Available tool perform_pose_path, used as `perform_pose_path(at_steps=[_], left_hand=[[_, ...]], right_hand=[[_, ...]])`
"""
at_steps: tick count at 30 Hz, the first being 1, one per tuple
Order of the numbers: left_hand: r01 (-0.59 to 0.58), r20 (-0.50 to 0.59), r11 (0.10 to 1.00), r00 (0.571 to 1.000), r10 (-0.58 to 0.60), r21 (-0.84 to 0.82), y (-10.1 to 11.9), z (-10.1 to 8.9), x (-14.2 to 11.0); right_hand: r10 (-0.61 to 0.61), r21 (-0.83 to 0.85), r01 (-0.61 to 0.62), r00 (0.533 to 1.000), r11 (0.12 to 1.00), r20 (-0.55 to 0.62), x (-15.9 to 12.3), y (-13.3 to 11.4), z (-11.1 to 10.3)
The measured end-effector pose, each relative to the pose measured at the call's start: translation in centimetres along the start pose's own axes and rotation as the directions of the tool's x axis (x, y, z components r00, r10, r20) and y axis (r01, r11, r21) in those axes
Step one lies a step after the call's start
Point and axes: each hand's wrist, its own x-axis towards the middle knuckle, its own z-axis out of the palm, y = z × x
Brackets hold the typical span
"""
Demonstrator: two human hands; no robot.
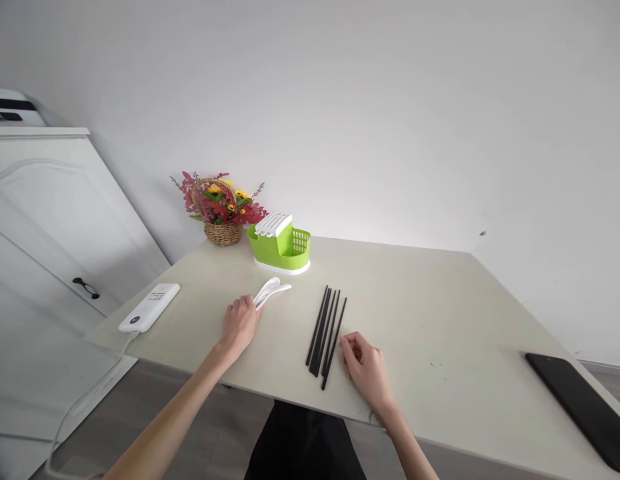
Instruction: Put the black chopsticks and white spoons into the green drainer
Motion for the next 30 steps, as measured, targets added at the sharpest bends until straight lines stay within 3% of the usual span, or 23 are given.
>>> perform_pose_path(at_steps=[7,10,16,22,26,30], left_hand=[[-0.020,0.104,0.998,0.994,0.027,-0.060,0.3,-1.5,-0.5],[-0.023,0.155,0.992,0.987,0.042,-0.123,1.6,-2.3,-0.7],[-0.144,0.184,0.949,0.962,0.200,-0.280,8.7,-4.7,-1.3],[-0.324,0.138,0.866,0.906,0.399,-0.380,16.6,-6.1,-2.7],[-0.380,0.151,0.848,0.876,0.458,-0.369,19.5,-5.7,-3.6],[-0.415,0.159,0.858,0.866,0.475,-0.301,21.2,-5.4,-4.3]], right_hand=[[-0.006,0.006,0.006,1.000,1.000,-0.007,0.1,0.2,0.2],[-0.010,0.005,0.010,1.000,1.000,-0.010,0.1,0.2,0.2],[-0.016,0.046,0.018,0.999,0.999,-0.040,0.2,-0.2,0.0],[0.088,0.266,-0.039,0.981,0.963,-0.174,1.0,0.8,-1.6],[0.183,0.328,-0.075,0.932,0.942,-0.313,1.9,2.7,-4.4],[0.205,0.233,-0.120,0.900,0.965,-0.385,2.7,3.9,-6.6]])
